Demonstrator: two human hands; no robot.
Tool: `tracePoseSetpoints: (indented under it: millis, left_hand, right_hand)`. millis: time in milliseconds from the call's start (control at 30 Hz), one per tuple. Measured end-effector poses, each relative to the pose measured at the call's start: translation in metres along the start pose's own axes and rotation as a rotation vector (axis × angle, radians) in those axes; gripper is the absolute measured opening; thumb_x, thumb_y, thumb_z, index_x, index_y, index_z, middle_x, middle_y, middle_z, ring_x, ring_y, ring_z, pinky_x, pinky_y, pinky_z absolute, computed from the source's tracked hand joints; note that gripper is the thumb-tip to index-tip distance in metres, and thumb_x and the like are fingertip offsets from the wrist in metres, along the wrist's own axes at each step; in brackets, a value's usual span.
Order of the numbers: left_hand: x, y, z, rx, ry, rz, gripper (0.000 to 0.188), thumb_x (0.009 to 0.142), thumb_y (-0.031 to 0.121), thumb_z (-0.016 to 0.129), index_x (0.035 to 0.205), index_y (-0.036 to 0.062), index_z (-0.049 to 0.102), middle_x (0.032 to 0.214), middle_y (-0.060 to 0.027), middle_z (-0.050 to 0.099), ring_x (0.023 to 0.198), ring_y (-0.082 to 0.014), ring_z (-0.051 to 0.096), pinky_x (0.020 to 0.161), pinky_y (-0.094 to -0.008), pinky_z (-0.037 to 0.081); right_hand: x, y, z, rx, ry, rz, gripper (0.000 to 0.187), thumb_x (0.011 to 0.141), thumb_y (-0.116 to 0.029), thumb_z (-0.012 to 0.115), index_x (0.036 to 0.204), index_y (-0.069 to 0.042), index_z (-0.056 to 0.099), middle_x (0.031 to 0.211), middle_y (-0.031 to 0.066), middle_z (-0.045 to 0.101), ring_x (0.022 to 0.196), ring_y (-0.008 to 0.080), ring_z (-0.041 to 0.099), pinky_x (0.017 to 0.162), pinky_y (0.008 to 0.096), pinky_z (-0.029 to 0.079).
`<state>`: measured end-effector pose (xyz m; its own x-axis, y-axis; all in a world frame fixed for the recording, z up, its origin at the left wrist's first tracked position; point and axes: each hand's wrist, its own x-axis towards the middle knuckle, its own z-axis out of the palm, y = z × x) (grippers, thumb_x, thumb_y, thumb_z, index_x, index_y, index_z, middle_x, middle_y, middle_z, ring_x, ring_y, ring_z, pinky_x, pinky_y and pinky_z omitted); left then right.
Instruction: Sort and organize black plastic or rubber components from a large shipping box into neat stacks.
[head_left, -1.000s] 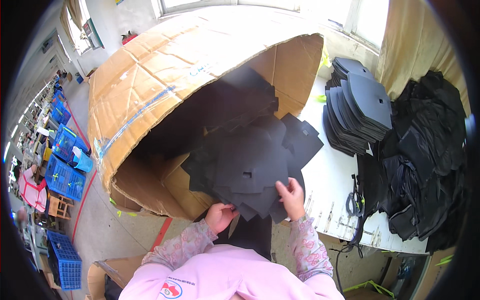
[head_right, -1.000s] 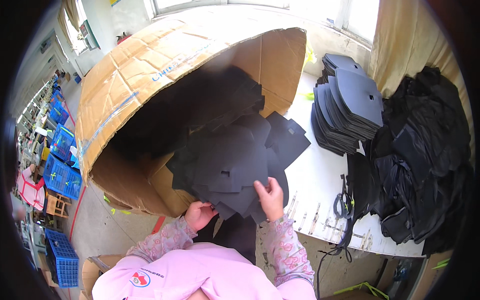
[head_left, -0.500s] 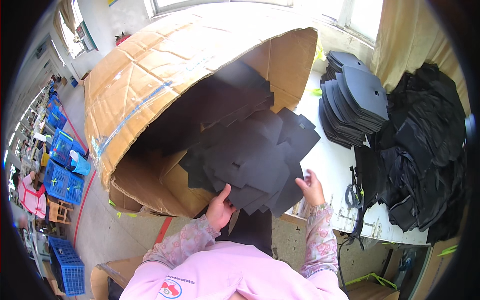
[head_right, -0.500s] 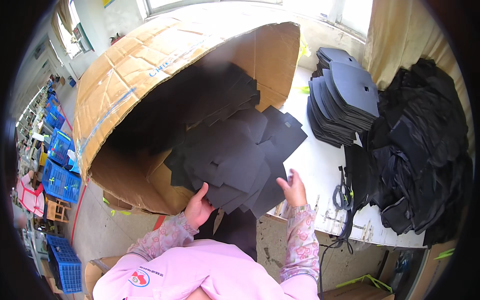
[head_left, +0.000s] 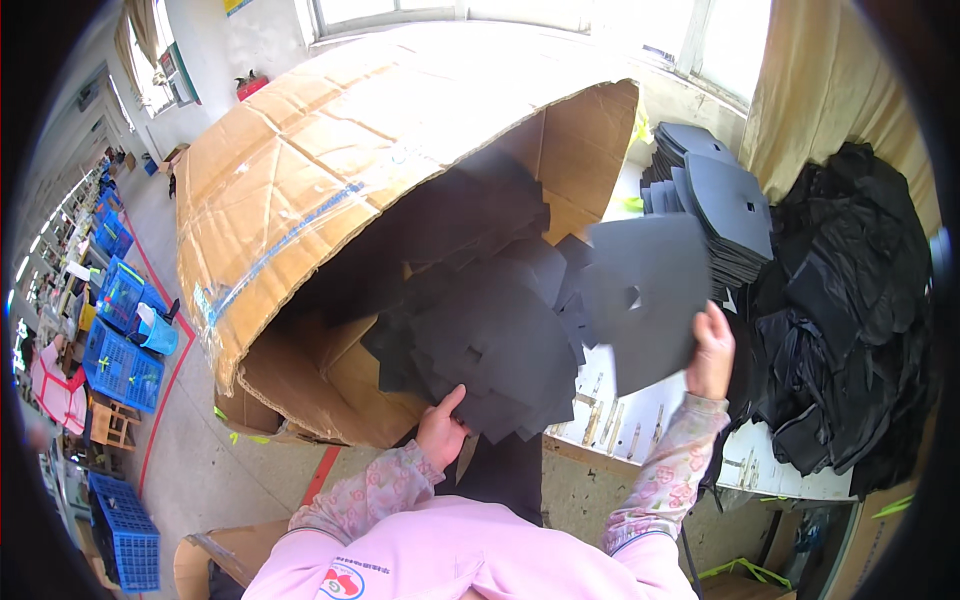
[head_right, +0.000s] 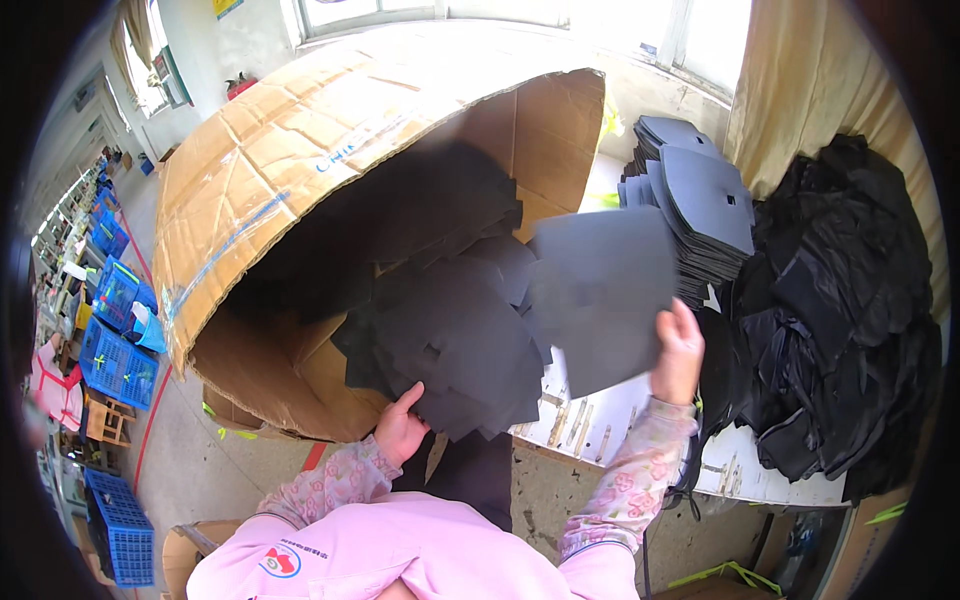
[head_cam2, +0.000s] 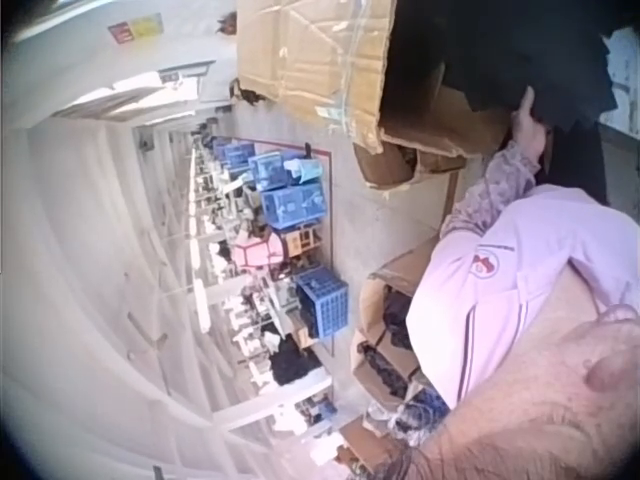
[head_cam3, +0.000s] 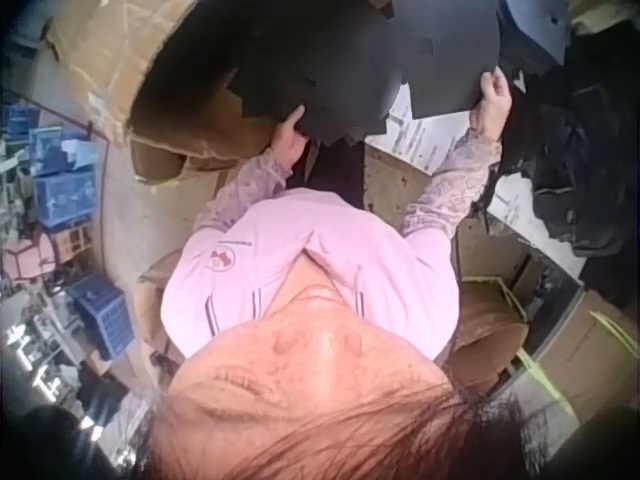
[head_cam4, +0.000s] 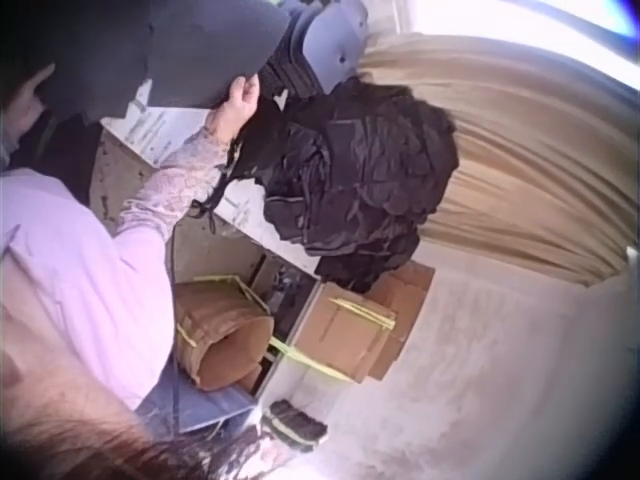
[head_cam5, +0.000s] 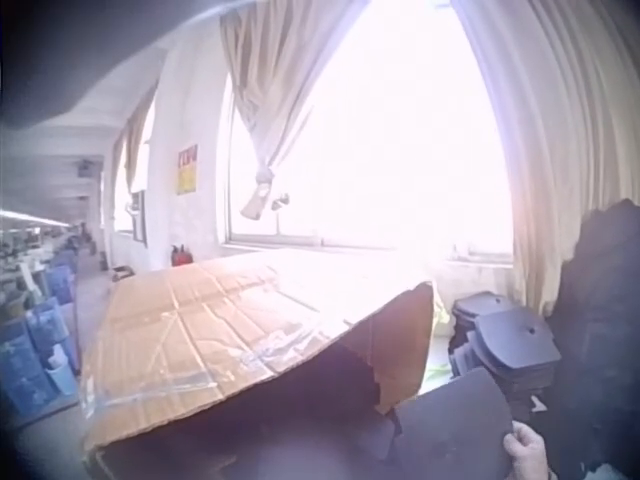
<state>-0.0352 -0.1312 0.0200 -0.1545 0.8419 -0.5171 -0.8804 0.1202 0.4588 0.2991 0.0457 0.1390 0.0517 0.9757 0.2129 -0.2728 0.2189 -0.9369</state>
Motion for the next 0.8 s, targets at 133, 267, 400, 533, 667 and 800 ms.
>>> tracePoseSetpoints:
  millis: [133, 267, 400, 533, 667, 800]
  left_hand:
    - [-0.005, 0.004, -0.007, 0.019, -0.094, -0.023, 0.029, 0.089, 0.016, 0.065, 0.116, 0.0065, 0.059, 0.115, -0.0068, 0.062, 0.108, -0.0216, 0.057, 0.094, -0.0392, 0.045]
    - [-0.014, 0.006, -0.015, 0.026, -0.273, -0.026, 0.036, 0.089, 0.025, 0.066, 0.118, 0.0074, 0.057, 0.119, -0.0057, 0.060, 0.112, -0.0221, 0.053, 0.101, -0.0386, 0.038]
    - [-0.021, 0.009, -0.006, -0.083, -0.247, -0.033, 0.046, 0.088, 0.032, 0.067, 0.124, 0.0078, 0.054, 0.126, -0.0049, 0.057, 0.116, -0.0223, 0.052, 0.104, -0.0386, 0.036]
    - [-0.027, 0.020, 0.002, -0.158, -0.252, -0.056, 0.053, 0.087, 0.034, 0.067, 0.129, 0.0067, 0.051, 0.133, -0.0057, 0.053, 0.122, -0.0234, 0.048, 0.108, -0.0402, 0.033]
    - [-0.025, 0.020, -0.001, -0.142, -0.130, -0.064, 0.043, 0.088, 0.023, 0.064, 0.126, 0.0049, 0.053, 0.130, -0.0082, 0.056, 0.122, -0.0253, 0.050, 0.108, -0.0417, 0.034]
    - [-0.013, 0.011, -0.008, -0.158, -0.097, -0.051, 0.039, 0.087, 0.017, 0.060, 0.123, 0.0041, 0.055, 0.127, -0.0095, 0.058, 0.120, -0.0269, 0.051, 0.107, -0.0435, 0.035]
  right_hand:
    - [0.004, 0.041, 0.094, -0.313, -0.348, 0.151, 0.043, 0.088, -0.017, 0.066, 0.125, 0.003, 0.055, 0.110, 0.0068, 0.063, 0.098, 0.0122, 0.057, 0.088, 0.0238, 0.043]
    - [0.020, 0.093, 0.141, -0.960, -0.636, 0.073, 0.066, 0.087, -0.038, 0.066, 0.134, 0.003, 0.045, 0.126, 0.0196, 0.054, 0.116, 0.0262, 0.054, 0.097, 0.0314, 0.043]
    - [0.018, 0.126, 0.157, -1.009, -0.866, 0.225, 0.094, 0.079, -0.063, 0.061, 0.143, 0.000, 0.032, 0.145, 0.0254, 0.035, 0.134, 0.0375, 0.037, 0.104, 0.0419, 0.038]
    - [-0.042, 0.089, 0.187, -1.358, -0.824, 0.033, 0.092, 0.081, -0.061, 0.061, 0.141, 0.004, 0.034, 0.138, 0.0308, 0.040, 0.129, 0.0481, 0.037, 0.106, 0.0456, 0.035]
    - [-0.005, 0.085, 0.179, -1.097, -1.014, 0.104, 0.088, 0.082, -0.058, 0.062, 0.140, 0.002, 0.036, 0.141, 0.0253, 0.040, 0.133, 0.0414, 0.036, 0.105, 0.0461, 0.037]
    - [0.055, 0.153, 0.178, -1.129, -0.608, -0.362, 0.089, 0.083, -0.063, 0.056, 0.143, -0.001, 0.033, 0.139, 0.0205, 0.045, 0.128, 0.0396, 0.044, 0.107, 0.0498, 0.031]
